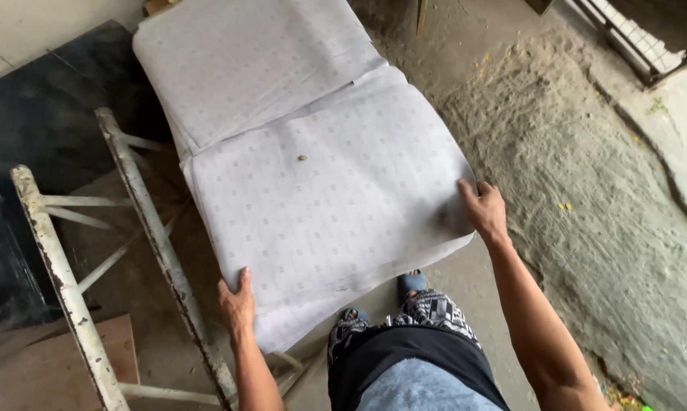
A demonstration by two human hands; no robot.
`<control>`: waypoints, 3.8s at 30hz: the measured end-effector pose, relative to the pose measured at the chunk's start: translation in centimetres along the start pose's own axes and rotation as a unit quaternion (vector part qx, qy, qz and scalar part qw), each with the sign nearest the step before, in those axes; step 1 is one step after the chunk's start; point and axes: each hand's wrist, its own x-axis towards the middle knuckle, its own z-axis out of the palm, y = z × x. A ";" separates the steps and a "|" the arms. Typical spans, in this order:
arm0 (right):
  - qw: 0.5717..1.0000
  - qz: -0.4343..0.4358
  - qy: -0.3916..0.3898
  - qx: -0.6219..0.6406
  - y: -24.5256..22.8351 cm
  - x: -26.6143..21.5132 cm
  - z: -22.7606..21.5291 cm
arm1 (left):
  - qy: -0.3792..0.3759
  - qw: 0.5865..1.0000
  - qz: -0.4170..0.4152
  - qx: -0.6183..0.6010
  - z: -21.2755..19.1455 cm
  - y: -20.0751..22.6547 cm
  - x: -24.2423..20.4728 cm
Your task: Folding and tucking fabric pieces on a work surface
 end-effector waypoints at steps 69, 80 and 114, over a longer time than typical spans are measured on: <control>0.899 0.018 0.004 0.438 -7.9 -15.5 -1.7 | -0.293 0.830 0.426 -0.209 13.4 25.5 -26.1; 0.888 0.016 -0.038 0.457 -7.7 -15.9 -1.0 | -0.339 0.852 0.368 -0.155 13.8 24.2 -25.3; 0.995 0.012 0.058 0.085 2.0 -10.2 -0.5 | -0.119 0.901 0.393 -0.138 7.0 29.1 -22.7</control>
